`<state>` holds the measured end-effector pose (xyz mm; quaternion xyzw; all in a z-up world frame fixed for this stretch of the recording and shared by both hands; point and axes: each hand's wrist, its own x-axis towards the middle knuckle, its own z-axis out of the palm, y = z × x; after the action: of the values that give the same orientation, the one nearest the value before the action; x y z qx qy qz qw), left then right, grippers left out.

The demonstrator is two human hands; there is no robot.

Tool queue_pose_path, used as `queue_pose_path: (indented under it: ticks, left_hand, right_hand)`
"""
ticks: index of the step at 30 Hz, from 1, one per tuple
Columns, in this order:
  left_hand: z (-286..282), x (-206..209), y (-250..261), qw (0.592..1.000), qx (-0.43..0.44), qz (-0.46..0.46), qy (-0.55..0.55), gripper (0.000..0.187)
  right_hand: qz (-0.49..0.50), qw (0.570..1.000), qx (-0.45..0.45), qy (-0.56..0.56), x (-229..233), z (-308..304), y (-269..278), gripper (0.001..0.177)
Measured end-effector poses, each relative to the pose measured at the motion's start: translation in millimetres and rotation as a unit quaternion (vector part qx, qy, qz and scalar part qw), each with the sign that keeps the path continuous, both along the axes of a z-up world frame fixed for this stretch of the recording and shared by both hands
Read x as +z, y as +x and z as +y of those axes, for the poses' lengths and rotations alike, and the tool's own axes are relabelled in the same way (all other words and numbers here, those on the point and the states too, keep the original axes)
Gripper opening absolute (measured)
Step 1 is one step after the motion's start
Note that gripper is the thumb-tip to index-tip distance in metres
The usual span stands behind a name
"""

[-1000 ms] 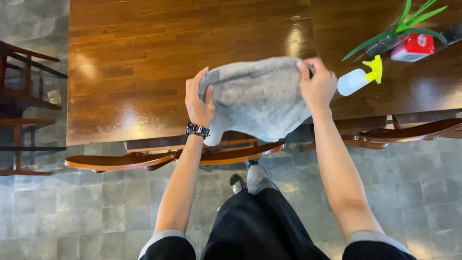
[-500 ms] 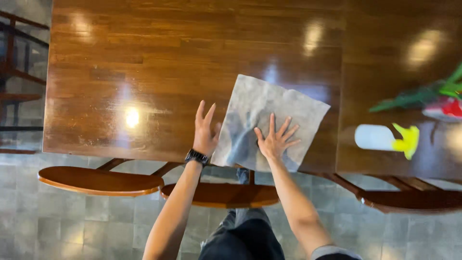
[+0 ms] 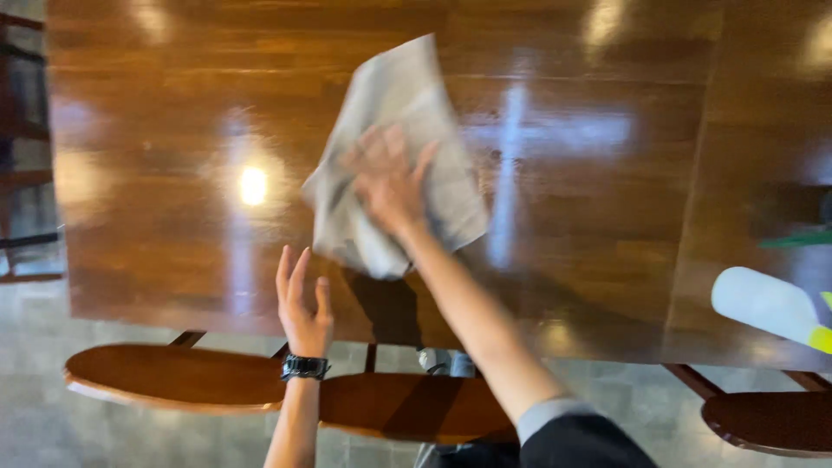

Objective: The person wipes a wooden dining table with a cloth, sprays a cleaning solution, and wipes the table surface. They then wipe two glass vases containing artificial tulips and a red tissue box before returning the items to the table.

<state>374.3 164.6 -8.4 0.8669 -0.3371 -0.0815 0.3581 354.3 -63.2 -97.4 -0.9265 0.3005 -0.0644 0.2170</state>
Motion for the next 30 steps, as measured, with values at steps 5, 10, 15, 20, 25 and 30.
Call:
queue_pose_path:
  ticks: [5, 10, 15, 20, 25, 30]
  left_hand:
    - [-44.8, -23.2, -4.4, 0.999, -0.036, 0.025, -0.032, 0.042]
    - [-83.6, -26.2, -22.2, 0.994, -0.077, 0.043, -0.058, 0.042]
    - [-54.6, -16.3, -26.2, 0.99, -0.096, 0.063, -0.079, 0.044]
    - [14.4, -5.5, -32.9, 0.997, -0.038, 0.053, -0.048, 0.045]
    - [48.7, 0.7, -55.6, 0.997, -0.026, 0.059, -0.046, 0.044]
    - [43.0, -10.7, -82.7, 0.99, -0.094, 0.048, -0.092, 0.043]
  right_hand:
    - [-0.029, 0.992, 0.108, -0.051, -29.6, 73.9, -96.1, 0.056]
    - [0.306, 0.945, 0.111, 0.026, 28.1, 25.5, -226.5, 0.023]
    - [0.108, 0.977, -0.181, -0.043, -17.7, -68.8, -279.1, 0.065]
    - [0.142, 0.954, -0.262, -0.02, -12.5, -76.1, -152.8, 0.072]
    - [0.138, 0.984, -0.109, -0.006, -5.0, 44.3, -77.3, 0.07]
    - [0.012, 0.992, 0.1, -0.069, -14.6, 105.3, -144.6, 0.064]
